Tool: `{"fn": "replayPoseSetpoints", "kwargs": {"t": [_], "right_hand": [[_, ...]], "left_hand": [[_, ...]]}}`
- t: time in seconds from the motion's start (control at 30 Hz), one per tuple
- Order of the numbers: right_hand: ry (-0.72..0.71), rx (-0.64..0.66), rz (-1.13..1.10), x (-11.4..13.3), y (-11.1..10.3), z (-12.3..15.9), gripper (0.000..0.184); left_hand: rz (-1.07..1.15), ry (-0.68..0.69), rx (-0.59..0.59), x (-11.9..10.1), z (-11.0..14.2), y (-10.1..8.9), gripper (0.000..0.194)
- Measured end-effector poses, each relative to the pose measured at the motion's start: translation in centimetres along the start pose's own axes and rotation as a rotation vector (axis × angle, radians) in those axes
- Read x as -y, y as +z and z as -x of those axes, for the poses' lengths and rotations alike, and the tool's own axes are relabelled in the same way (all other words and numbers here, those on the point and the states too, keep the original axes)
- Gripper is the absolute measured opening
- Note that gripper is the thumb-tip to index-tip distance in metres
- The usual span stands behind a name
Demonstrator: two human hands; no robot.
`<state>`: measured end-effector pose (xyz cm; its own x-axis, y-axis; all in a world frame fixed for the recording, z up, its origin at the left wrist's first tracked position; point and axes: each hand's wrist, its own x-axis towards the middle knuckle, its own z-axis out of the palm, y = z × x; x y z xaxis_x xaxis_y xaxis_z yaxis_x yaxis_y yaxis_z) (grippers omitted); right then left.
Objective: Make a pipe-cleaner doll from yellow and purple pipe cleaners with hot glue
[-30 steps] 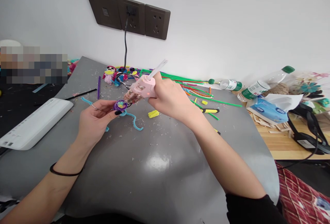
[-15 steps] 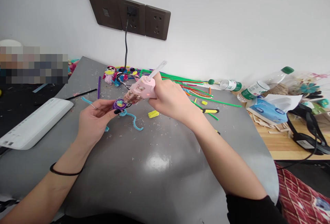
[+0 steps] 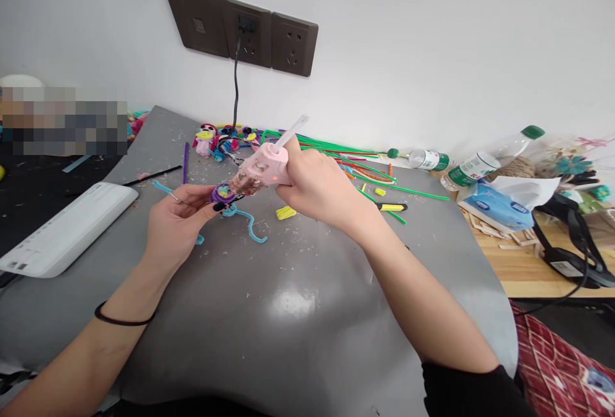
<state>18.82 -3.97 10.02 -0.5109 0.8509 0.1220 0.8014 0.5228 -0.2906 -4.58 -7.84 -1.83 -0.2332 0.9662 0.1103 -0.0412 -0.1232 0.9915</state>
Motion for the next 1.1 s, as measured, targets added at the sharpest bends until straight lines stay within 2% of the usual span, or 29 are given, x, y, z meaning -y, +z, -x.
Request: {"fn": "replayPoseSetpoints", "kwargs": {"t": [0.37,0.93,1.1], "right_hand": [[-0.02,0.001,-0.011,0.23,-0.22,-0.05,0.026],[-0.079,-0.01,0.0,0.44,-0.18,-0.09,0.03],[-0.065,0.023,-0.006,0.62,-0.34,-0.14,0.03]], "left_hand": [[0.0,-0.001,-0.005,0.13,-0.02,-0.1,0.049],[-0.008,0.003,-0.009,-0.02,-0.04,-0.04,0.05],[0.007,0.006,-0.004,-0.04,-0.06,-0.02,0.05]]}}
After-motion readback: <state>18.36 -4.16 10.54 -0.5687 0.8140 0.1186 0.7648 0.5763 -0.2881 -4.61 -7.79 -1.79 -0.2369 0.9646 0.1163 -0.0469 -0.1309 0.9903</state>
